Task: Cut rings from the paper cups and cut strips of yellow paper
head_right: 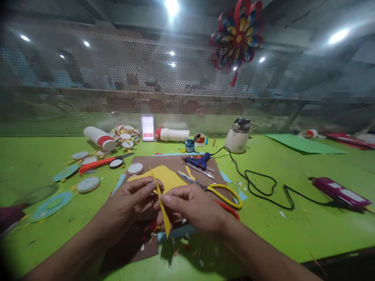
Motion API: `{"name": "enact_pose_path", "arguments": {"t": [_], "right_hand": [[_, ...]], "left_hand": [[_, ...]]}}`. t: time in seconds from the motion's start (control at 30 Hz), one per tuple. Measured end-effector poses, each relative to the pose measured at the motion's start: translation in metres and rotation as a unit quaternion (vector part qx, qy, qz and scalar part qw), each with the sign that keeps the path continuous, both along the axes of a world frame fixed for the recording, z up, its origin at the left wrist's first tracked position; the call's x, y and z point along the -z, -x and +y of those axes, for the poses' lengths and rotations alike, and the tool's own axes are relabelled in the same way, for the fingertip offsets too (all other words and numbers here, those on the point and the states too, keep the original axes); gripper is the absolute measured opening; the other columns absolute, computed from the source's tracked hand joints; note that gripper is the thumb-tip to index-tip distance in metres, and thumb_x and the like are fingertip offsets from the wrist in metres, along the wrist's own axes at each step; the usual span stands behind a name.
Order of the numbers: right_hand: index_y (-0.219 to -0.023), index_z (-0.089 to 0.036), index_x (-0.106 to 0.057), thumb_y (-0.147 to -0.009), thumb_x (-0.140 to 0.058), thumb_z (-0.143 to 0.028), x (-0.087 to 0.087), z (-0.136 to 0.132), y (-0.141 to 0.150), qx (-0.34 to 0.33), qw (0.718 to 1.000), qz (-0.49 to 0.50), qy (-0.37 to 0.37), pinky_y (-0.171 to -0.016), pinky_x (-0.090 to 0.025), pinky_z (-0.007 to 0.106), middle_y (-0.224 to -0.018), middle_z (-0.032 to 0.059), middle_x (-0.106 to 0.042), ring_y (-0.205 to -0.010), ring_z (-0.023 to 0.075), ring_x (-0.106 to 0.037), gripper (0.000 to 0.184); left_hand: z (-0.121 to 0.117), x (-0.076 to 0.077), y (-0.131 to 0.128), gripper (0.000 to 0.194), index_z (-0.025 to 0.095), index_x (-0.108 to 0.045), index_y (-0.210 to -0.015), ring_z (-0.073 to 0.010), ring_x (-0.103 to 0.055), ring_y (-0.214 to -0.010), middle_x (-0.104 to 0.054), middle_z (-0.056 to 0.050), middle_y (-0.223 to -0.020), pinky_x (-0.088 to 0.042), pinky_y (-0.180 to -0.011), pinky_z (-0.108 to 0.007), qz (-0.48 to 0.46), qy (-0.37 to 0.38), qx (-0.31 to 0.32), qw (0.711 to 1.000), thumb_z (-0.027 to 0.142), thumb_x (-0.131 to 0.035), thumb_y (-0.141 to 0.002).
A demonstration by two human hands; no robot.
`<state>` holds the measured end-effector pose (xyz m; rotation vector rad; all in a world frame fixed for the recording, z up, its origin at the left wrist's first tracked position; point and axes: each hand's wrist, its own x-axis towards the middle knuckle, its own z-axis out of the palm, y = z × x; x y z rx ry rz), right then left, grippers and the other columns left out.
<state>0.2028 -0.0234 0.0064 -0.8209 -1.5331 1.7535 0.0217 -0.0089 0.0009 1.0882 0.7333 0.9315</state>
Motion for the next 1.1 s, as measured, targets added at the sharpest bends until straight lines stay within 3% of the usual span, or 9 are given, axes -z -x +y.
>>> {"name": "enact_pose_path", "arguments": {"t": [0.13,0.27,0.43,0.57,0.67,0.8,0.97,1.1], "right_hand": [[-0.08,-0.012,-0.069,-0.089,-0.057,-0.038,0.001,0.0,0.002,-0.004,0.999,0.03,0.023,-0.067,-0.045,0.027,-0.073,0.0042,-0.067,-0.063,0.0111,-0.059,0.03],[-0.077,-0.011,-0.071,-0.089,-0.057,-0.035,0.0,0.001,0.002,-0.012,0.999,0.036,0.038,-0.07,-0.045,0.028,-0.073,0.0044,-0.067,-0.064,0.0113,-0.061,0.031],[-0.095,-0.013,-0.072,-0.086,-0.061,-0.024,0.002,0.004,0.001,-0.015,0.997,0.048,0.053,-0.067,-0.047,0.026,-0.075,0.0047,-0.07,-0.065,0.0112,-0.063,0.018],[-0.102,-0.014,-0.071,-0.081,-0.065,-0.022,0.002,0.004,0.001,-0.008,0.997,0.037,0.064,-0.062,-0.048,0.025,-0.072,0.0036,-0.069,-0.064,0.0116,-0.064,0.023],[-0.097,-0.013,-0.072,-0.079,-0.067,-0.025,-0.001,0.003,0.002,0.031,0.998,-0.005,0.054,-0.056,-0.046,0.023,-0.067,0.0018,-0.067,-0.057,0.0097,-0.06,0.022],[-0.091,-0.014,-0.069,-0.076,-0.068,-0.032,0.0,0.003,0.004,0.112,0.992,-0.058,0.027,-0.049,-0.042,0.02,-0.062,-0.0025,-0.062,-0.05,0.0072,-0.054,0.023],[-0.099,-0.016,-0.06,-0.073,-0.07,-0.029,0.005,0.005,0.003,0.158,0.984,-0.083,-0.026,-0.052,-0.044,0.022,-0.063,-0.0042,-0.059,-0.056,0.0101,-0.055,0.031],[-0.102,-0.016,-0.058,-0.077,-0.065,-0.03,0.003,0.007,-0.005,0.177,0.977,-0.098,-0.073,-0.051,-0.043,0.022,-0.065,-0.0039,-0.057,-0.056,0.0093,-0.052,0.029]], "left_hand": [[0.001,-0.001,0.0,0.021,0.019,-0.068,-0.087,-0.0098,-0.053,-0.062,-0.056,0.001,-0.069,-0.045,-0.053,-0.018,-0.016,0.011,-0.004,1.0,0.038,-0.066,-0.078],[0.003,-0.001,0.001,0.023,0.018,-0.066,-0.086,-0.0076,-0.05,-0.052,-0.055,0.001,-0.066,-0.045,-0.048,-0.019,-0.036,0.036,0.006,0.999,0.04,-0.066,-0.078],[0.004,-0.004,0.002,0.022,0.018,-0.066,-0.087,-0.0089,-0.055,-0.051,-0.059,0.001,-0.066,-0.046,-0.045,-0.019,-0.033,0.054,0.001,0.998,0.038,-0.065,-0.078],[0.004,-0.004,0.002,0.021,0.017,-0.066,-0.087,-0.0102,-0.057,-0.052,-0.06,0.0,-0.067,-0.046,-0.044,-0.019,-0.03,0.046,-0.007,0.998,0.037,-0.065,-0.079],[0.005,-0.004,0.002,0.022,0.017,-0.066,-0.087,-0.0122,-0.059,-0.057,-0.061,-0.002,-0.069,-0.05,-0.049,-0.022,-0.028,0.044,-0.01,0.999,0.038,-0.065,-0.078],[0.009,0.0,0.003,0.026,0.017,-0.066,-0.093,-0.0138,-0.062,-0.074,-0.064,-0.005,-0.088,-0.053,-0.066,-0.024,-0.045,0.008,-0.042,0.998,0.038,-0.066,-0.078],[0.014,0.005,0.004,0.03,0.021,-0.061,-0.092,-0.0123,-0.06,-0.059,-0.061,0.001,-0.08,-0.054,-0.055,-0.029,0.021,0.04,-0.047,0.998,0.03,-0.076,-0.068],[0.018,0.005,0.006,0.03,0.018,-0.061,-0.086,-0.0091,-0.057,-0.056,-0.06,0.003,-0.067,-0.048,-0.053,-0.021,0.061,0.035,-0.101,0.992,0.024,-0.079,-0.062]]}}
